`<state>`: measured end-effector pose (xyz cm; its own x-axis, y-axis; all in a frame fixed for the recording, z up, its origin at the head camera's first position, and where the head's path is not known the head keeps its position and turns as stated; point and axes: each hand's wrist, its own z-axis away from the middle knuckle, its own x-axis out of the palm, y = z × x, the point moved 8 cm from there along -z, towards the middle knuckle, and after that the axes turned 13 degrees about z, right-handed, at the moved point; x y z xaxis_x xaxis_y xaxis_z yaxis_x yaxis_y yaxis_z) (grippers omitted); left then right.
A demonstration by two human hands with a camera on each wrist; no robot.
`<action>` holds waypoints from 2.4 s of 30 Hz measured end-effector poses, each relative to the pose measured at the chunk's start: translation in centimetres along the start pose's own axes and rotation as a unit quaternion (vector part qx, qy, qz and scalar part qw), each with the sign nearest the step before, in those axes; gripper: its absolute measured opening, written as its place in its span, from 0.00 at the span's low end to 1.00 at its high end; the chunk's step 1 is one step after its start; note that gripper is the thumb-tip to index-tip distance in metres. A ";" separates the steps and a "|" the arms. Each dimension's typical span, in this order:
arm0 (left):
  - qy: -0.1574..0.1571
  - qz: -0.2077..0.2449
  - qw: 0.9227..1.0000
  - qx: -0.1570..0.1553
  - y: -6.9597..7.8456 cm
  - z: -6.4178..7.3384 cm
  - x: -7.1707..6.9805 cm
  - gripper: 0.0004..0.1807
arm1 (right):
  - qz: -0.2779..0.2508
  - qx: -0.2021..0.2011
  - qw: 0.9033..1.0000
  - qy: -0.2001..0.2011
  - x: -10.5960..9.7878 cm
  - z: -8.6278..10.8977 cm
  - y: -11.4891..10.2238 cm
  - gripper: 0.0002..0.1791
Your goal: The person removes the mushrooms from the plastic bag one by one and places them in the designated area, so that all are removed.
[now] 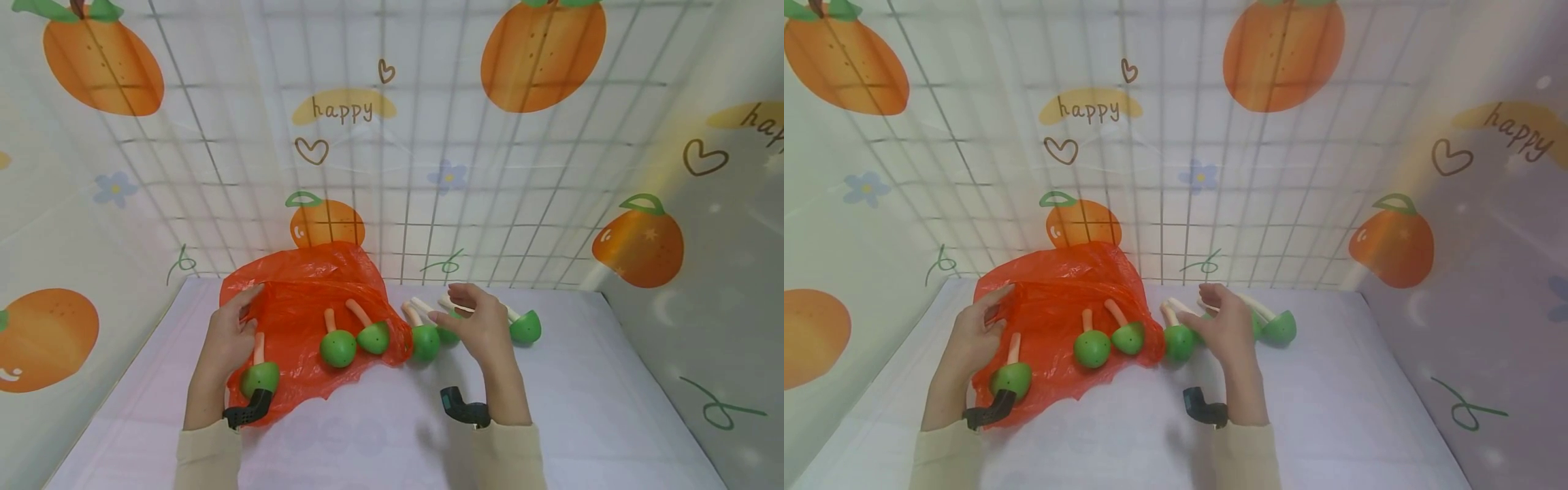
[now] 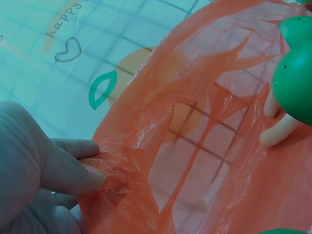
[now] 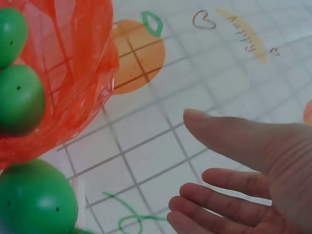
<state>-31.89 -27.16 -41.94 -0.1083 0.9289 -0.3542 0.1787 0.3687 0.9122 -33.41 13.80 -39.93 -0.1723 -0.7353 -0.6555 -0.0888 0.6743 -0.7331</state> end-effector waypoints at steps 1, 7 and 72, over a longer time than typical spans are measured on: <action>0.000 0.000 1.000 0.001 0.1 0.0 0.0 0.36 | -0.003 -0.002 1.000 0.002 0.0 0.1 -0.2 0.36; -0.001 0.000 1.000 0.007 0.1 0.0 0.0 0.35 | -0.030 -0.023 0.999 -0.001 0.5 0.6 -1.9 0.35; 0.000 0.012 1.000 -0.008 -0.1 -0.1 -0.1 0.36 | 0.053 -0.153 0.982 -0.094 17.4 2.7 -6.5 0.34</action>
<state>-31.97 -27.29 -41.98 -0.1036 0.9372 -0.3331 0.1651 0.3464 0.9234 -33.20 -3.54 -47.09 -0.0142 -0.6397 -0.7685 -0.3764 0.7154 -0.5886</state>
